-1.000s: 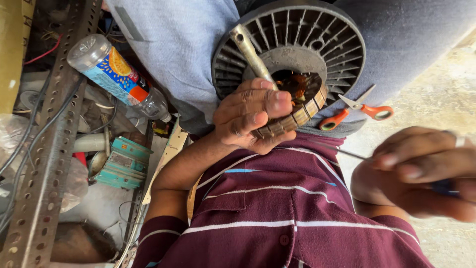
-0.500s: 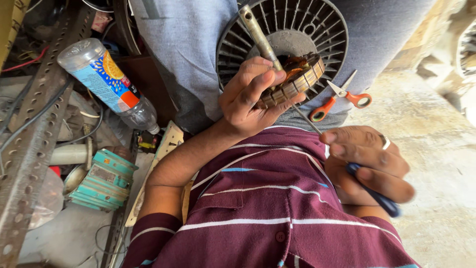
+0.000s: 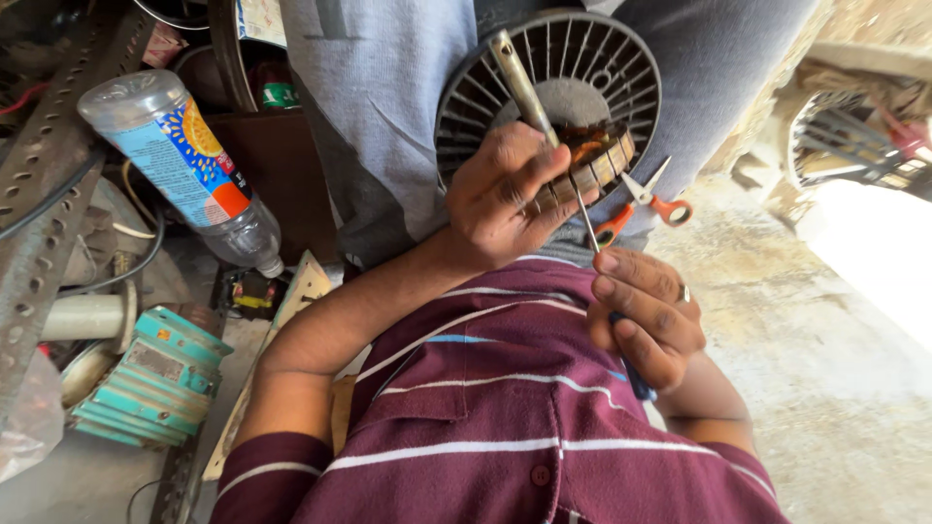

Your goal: The person uses a screwdriver to adjust and tighten copper windings on a motor armature held in their lap. They repeatedly probe and press the winding slots while rotating the component to access different sections.

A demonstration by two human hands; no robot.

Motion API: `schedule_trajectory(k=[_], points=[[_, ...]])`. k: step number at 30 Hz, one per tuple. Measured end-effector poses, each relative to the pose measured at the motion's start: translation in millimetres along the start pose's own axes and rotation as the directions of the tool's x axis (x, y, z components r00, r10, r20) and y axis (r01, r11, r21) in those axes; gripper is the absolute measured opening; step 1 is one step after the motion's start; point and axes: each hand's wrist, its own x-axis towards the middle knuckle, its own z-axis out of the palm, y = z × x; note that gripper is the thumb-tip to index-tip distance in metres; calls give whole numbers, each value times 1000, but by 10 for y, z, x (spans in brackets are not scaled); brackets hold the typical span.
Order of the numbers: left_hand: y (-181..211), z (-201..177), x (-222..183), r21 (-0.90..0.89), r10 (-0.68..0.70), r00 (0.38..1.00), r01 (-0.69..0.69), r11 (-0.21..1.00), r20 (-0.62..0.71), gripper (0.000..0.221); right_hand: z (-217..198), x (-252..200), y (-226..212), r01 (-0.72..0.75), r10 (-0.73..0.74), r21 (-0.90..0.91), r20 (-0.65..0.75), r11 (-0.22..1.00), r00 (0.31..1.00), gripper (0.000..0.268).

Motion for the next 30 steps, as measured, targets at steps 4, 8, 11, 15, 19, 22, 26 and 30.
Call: schedule_trajectory(k=[4, 8, 11, 15, 19, 22, 26, 30], points=[[-40, -39, 23, -53, 55, 998, -55, 997, -8, 72, -130, 190, -141, -148, 153, -44, 146, 988, 977, 39], [-90, -34, 6, -59, 64, 997, -66, 996, -41, 64, -265, 457, -161, -171, 183, -70, 228, 983, 956, 41], [-117, -39, -1, -75, 53, 998, -56, 996, -40, 57, -354, 754, -211, -234, 263, -123, 361, 964, 895, 44], [-138, -34, -21, -154, 1, 1000, -6, 988, -30, 53, -325, 1079, -279, -348, 396, -190, 393, 918, 830, 37], [-168, -29, -68, -175, -44, 999, 39, 984, -27, 54, -199, 1449, -279, -480, 527, -218, 384, 850, 758, 32], [-185, -43, -70, -177, -43, 999, 38, 983, -24, 55, -143, 1789, -239, -556, 657, -353, 459, 752, 598, 28], [-196, -67, 15, -154, -32, 999, 29, 988, -19, 51, -24, 1794, -139, -545, 608, -269, 368, 794, 704, 33], [-76, -106, 79, -100, 59, 998, -62, 993, -30, 42, -119, 1426, -109, -451, 458, -94, 280, 887, 843, 32]])
